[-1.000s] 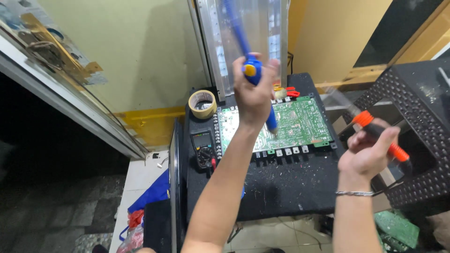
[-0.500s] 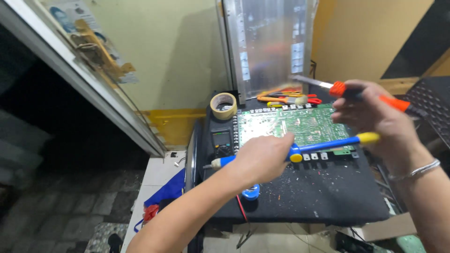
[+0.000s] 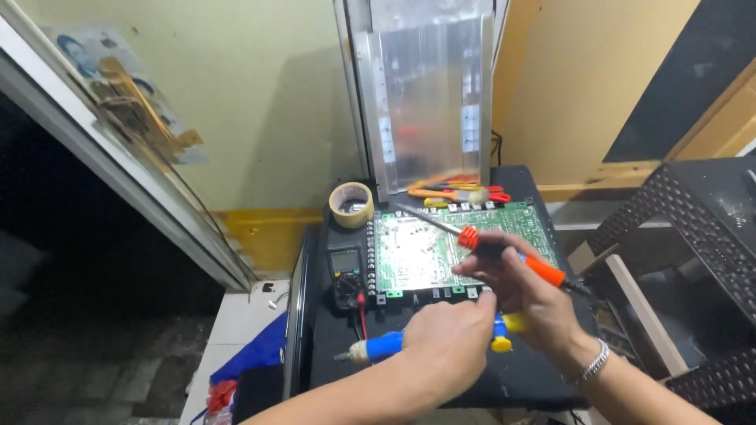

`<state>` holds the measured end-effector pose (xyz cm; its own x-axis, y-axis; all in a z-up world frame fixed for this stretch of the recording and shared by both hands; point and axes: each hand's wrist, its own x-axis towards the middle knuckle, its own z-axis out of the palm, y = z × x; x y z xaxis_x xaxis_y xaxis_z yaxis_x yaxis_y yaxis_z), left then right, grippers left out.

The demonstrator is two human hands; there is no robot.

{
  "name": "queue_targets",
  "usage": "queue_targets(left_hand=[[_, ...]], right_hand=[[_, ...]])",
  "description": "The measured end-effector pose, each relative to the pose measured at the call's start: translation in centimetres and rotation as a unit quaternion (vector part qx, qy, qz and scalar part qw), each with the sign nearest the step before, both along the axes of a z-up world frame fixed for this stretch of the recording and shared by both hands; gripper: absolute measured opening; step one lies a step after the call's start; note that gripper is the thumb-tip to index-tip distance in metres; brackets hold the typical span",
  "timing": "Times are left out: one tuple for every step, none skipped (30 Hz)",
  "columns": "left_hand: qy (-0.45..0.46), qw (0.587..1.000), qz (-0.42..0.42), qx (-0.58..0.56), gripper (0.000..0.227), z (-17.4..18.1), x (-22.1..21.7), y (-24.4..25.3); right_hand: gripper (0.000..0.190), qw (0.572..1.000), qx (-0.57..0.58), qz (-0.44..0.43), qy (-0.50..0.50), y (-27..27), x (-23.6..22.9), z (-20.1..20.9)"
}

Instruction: The person solders components on a large green circuit board placed on a workbench, feeding solder from a blue spool with a soldering iron. They use a blue desoldering pump to remove solder from joints, reposition the board, and touch the iron to various points across the board while a multimeter sits nearby.

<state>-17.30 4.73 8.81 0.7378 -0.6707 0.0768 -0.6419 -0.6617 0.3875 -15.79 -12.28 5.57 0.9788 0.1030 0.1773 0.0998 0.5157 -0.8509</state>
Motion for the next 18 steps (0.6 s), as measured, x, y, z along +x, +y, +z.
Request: queue_targets(left_hand=[[0.015, 1.000, 0.012, 0.002, 0.031, -0.5, 0.0, -0.1], [0.016, 1.000, 0.008, 0.002, 0.031, -0.4, 0.3, 0.0], [0.019, 1.000, 0.008, 0.001, 0.030, -0.4, 0.6, 0.2], [0.025, 1.000, 0.011, 0.002, 0.030, -0.4, 0.8, 0.5], [0.027, 1.000, 0.010, 0.002, 0.030, 0.1, 1.2, 1.2], [0.038, 0.999, 0.021, 0.018, 0.033, 0.5, 1.7, 2.0], [0.048, 0.998, 0.032, 0.034, 0.038, 1.0, 2.1, 2.8], [0.045, 0.998, 0.031, 0.034, 0.038, 1.6, 2.4, 3.7], [0.046, 0.997, 0.054, 0.022, 0.039, 2.3, 2.8, 4.6], [0.048, 0.996, 0.075, 0.009, 0.040, 2.8, 3.1, 5.4], [0.046, 0.996, 0.073, 0.009, 0.040, 3.4, 3.5, 6.5], [0.024, 0.992, 0.099, -0.078, 0.037, 3.9, 3.8, 7.6], [0.002, 0.979, 0.124, -0.165, 0.035, 4.5, 4.2, 8.7], [0.003, 0.979, 0.120, -0.163, 0.035, 4.2, 4.6, 10.1], [-0.045, 0.952, 0.136, -0.269, 0.030, 3.8, 5.0, 11.4], [-0.088, 0.913, 0.150, -0.370, 0.026, 3.5, 5.4, 12.7], [-0.085, 0.914, 0.145, -0.369, 0.026, 2.6, 5.6, 14.4], [-0.117, 0.892, 0.215, -0.380, 0.023, 1.7, 6.0, 16.1]], right_hand=[[0.048, 1.000, 0.003, -0.007, -0.014, 0.0, 0.3, -0.1], [0.048, 1.000, 0.003, -0.011, -0.014, -0.4, 0.4, 0.0], [0.049, 0.997, -0.016, -0.038, -0.063, -0.9, 0.7, -0.1], [0.051, 0.991, -0.033, -0.061, -0.111, -1.1, 0.8, -0.1], [0.051, 0.992, -0.033, -0.062, -0.108, -2.4, 1.4, -0.2], [0.055, 0.984, -0.042, -0.105, -0.140, -3.5, 2.1, -0.2], [0.059, 0.973, -0.051, -0.147, -0.172, -4.6, 2.8, -0.3], [0.059, 0.972, -0.050, -0.148, -0.175, -6.2, 4.2, -0.7], [0.052, 0.957, -0.066, -0.203, -0.196, -7.8, 5.5, -1.1], [0.045, 0.938, -0.082, -0.259, -0.215, -9.6, 6.7, -1.5], [0.045, 0.937, -0.082, -0.261, -0.216, -12.0, 8.4, -3.4], [0.036, 0.930, -0.048, -0.304, -0.202, -14.3, 9.9, -5.4], [0.027, 0.919, -0.013, -0.346, -0.188, -16.7, 11.4, -7.4], [0.027, 0.918, -0.013, -0.350, -0.187, -18.0, 12.3, -8.8], [0.023, 0.919, 0.036, -0.369, -0.132, -19.3, 13.2, -10.3], [0.020, 0.915, 0.085, -0.388, -0.076, -20.7, 13.8, -11.8], [0.020, 0.912, 0.086, -0.394, -0.075, -21.4, 13.9, -12.3], [0.021, 0.914, 0.082, -0.397, -0.033, -22.1, 13.9, -12.8]])
